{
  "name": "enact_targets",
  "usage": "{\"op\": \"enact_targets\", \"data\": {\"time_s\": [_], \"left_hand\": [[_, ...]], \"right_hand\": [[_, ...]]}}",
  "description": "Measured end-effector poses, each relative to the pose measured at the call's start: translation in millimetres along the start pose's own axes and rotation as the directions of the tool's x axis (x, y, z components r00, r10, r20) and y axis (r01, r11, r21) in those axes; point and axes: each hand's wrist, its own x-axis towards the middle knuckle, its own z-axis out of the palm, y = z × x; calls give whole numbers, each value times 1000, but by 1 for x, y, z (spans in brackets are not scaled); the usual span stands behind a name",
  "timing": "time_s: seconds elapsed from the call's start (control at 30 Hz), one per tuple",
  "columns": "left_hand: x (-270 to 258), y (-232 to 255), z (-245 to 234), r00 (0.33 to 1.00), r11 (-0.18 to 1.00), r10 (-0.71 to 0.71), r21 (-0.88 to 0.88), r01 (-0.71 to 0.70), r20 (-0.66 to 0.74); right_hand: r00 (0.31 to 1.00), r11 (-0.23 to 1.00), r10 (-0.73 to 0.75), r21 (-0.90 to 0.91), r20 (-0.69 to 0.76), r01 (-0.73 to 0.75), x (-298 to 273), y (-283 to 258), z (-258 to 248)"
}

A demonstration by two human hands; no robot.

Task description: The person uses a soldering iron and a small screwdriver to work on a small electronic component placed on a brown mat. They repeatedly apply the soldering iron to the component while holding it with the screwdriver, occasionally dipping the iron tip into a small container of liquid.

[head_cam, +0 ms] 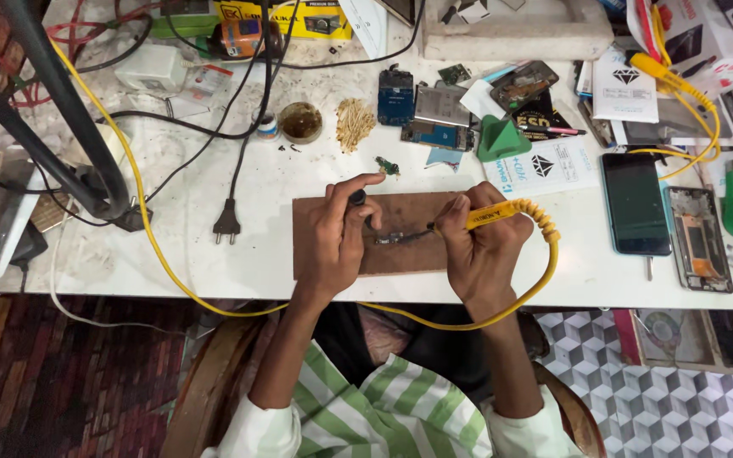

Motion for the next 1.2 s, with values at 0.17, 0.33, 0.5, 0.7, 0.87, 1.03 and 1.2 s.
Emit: {"op": "enact_targets", "data": {"time_s": [0.17,0.33,0.5,0.7,0.87,1.03,1.2], "left_hand": [[-4,-4,1,996,989,-87,-125,84,-26],[-2,-4,2,998,990,-51,-131,54,31],[-1,3,0,998,999,-49,-11,50,41],[3,11,4,985,986,165,28,-167,53],[1,14,0,996,1000,-3,14,2,86],[5,13,-1,999,999,-35,6,35,28],[7,14,-2,998,995,49,87,-52,36]], "right_hand": [[1000,999,19,32,6,-19,1,0,2],[999,999,-40,-21,18,40,-1,-2,2],[998,998,-56,-4,11,56,1,-2,3],[997,998,-49,-33,60,51,6,-2,-1],[979,987,-138,-57,148,148,1,-1,-10],[985,993,-52,-97,163,68,-2,3,-14],[976,991,103,-107,194,-83,-9,4,-17]]}}
